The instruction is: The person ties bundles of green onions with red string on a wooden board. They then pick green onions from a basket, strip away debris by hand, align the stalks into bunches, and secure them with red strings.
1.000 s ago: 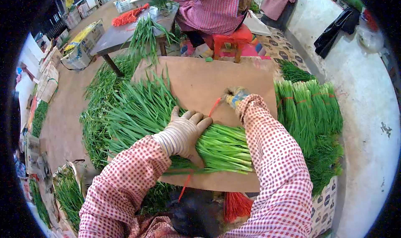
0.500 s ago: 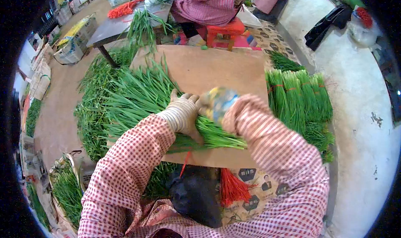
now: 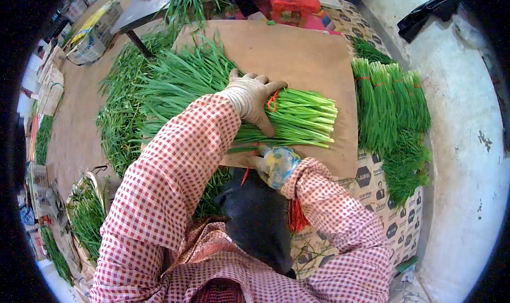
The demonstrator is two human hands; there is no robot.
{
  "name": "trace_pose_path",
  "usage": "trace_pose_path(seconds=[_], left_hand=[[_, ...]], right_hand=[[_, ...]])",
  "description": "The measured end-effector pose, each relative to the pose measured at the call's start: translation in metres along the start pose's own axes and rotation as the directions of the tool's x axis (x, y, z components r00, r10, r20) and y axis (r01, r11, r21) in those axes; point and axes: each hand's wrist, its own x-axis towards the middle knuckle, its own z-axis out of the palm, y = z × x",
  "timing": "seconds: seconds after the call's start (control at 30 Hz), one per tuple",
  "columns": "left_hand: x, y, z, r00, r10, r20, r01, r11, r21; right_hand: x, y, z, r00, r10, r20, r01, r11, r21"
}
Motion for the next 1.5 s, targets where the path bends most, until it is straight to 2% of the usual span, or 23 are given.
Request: trace_pose_path(seconds=[0.03, 0.1, 0.13, 0.23, 0.3, 0.37, 0.43, 0.47, 0.57, 0.6, 0.67, 0.7, 0.73, 0.77, 0.83, 0.87, 0.93, 0.97, 1.03, 1.1, 1.17, 1.2, 1.5], left_hand=[[-0.001, 0.0, 0.0, 1.0, -0.006, 0.003, 0.006, 1.0, -0.003], [0.0, 0.002, -0.003, 0.999, -0.02, 0.031, 0.021, 1.0, -0.013], [0.0, 0.0, -0.002, 1.0, -0.011, 0.018, 0.012, 0.999, -0.038], [0.003, 0.0, -0.001, 0.999, -0.035, 0.025, 0.036, 0.999, -0.014], [-0.002, 0.002, -0.002, 0.999, -0.044, 0.026, 0.045, 0.998, -0.044], [-0.004, 0.005, 0.001, 0.997, -0.069, 0.037, 0.071, 0.996, -0.05], [-0.004, 0.006, 0.002, 0.996, -0.085, 0.036, 0.087, 0.995, -0.043], [-0.004, 0.006, 0.002, 0.997, -0.076, 0.034, 0.078, 0.995, -0.056], [-0.005, 0.004, 0.005, 0.998, -0.058, 0.006, 0.058, 0.995, -0.075], [-0.005, 0.004, 0.006, 0.998, -0.056, -0.008, 0.055, 0.995, -0.079], [-0.005, 0.003, 0.007, 0.998, -0.051, -0.026, 0.049, 0.995, -0.092], [-0.005, 0.003, 0.006, 0.998, -0.049, -0.027, 0.046, 0.994, -0.099], [-0.005, 0.003, 0.006, 0.999, -0.049, -0.007, 0.048, 0.996, -0.081], [-0.005, 0.003, 0.004, 0.999, -0.05, 0.008, 0.05, 0.997, -0.061], [-0.005, 0.0, 0.006, 0.999, -0.035, -0.015, 0.034, 0.997, -0.066], [-0.006, 0.0, 0.007, 1.0, -0.017, -0.025, 0.015, 0.997, -0.07], [-0.007, -0.001, 0.009, 0.999, -0.006, -0.032, 0.004, 0.997, -0.082], [-0.008, -0.001, 0.009, 0.999, -0.001, -0.037, -0.002, 0.997, -0.082], [-0.01, -0.002, 0.012, 0.997, 0.016, -0.07, -0.022, 0.996, -0.086], [-0.011, -0.002, 0.015, 0.994, 0.029, -0.106, -0.038, 0.995, -0.088], [-0.013, -0.003, 0.016, 0.992, 0.039, -0.124, -0.05, 0.995, -0.088], [-0.013, -0.004, 0.016, 0.991, 0.045, -0.128, -0.057, 0.994, -0.094], [-0.014, -0.008, 0.018, 0.99, 0.081, -0.119, -0.094, 0.989, -0.113]], right_hand=[[0.011, 0.018, 0.033, 0.975, 0.214, 0.061, -0.222, 0.942, 0.251], [0.015, 0.026, 0.054, 0.9, 0.399, 0.174, -0.433, 0.776, 0.459], [0.01, 0.03, 0.057, 0.972, 0.227, 0.059, -0.232, 0.886, 0.402], [-0.006, 0.012, 0.035, 0.985, 0.023, -0.169, 0.02, 0.968, 0.25], [-0.025, -0.036, -0.015, 0.918, 0.289, -0.27, -0.238, 0.949, 0.207], [-0.044, -0.026, 0.014, 0.934, 0.191, -0.301, -0.149, 0.976, 0.157], [-0.058, -0.045, 0.025, 0.796, 0.105, -0.596, -0.056, 0.993, 0.099], [-0.055, -0.048, 0.024, 0.795, 0.365, -0.484, -0.117, 0.875, 0.469], [-0.055, -0.046, 0.002, 0.802, 0.204, -0.561, 0.057, 0.909, 0.412], [-0.048, -0.036, -0.005, 0.805, 0.202, -0.558, 0.054, 0.912, 0.407], [-0.027, -0.014, -0.023, 0.663, 0.048, -0.747, 0.262, 0.92, 0.292], [-0.019, -0.014, -0.037, 0.735, 0.377, -0.563, 0.153, 0.717, 0.68], [-0.013, -0.015, -0.051, 0.758, 0.601, -0.255, 0.02, 0.369, 0.929], [-0.006, -0.009, -0.057, 0.757, 0.6, -0.258, 0.017, 0.376, 0.926], [0.007, 0.005, -0.067, 0.752, 0.642, -0.15, 0.022, 0.203, 0.979], [0.01, 0.007, -0.073, 0.751, 0.643, -0.15, 0.016, 0.209, 0.978], [0.012, 0.008, -0.084, 0.699, 0.674, -0.24, -0.095, 0.42, 0.903], [0.013, 0.009, -0.091, 0.699, 0.675, -0.238, -0.102, 0.424, 0.9], [0.016, 0.013, -0.109, 0.8, 0.565, -0.205, -0.324, 0.693, 0.644], [0.029, 0.018, -0.13, 0.815, 0.562, -0.137, -0.4, 0.718, 0.569], [0.045, 0.021, -0.145, 0.781, 0.617, 0.098, -0.587, 0.67, 0.455], [0.05, 0.02, -0.148, 0.781, 0.612, 0.128, -0.598, 0.672, 0.437], [0.057, 0.015, -0.156, 0.839, 0.523, 0.153, -0.542, 0.776, 0.322]])
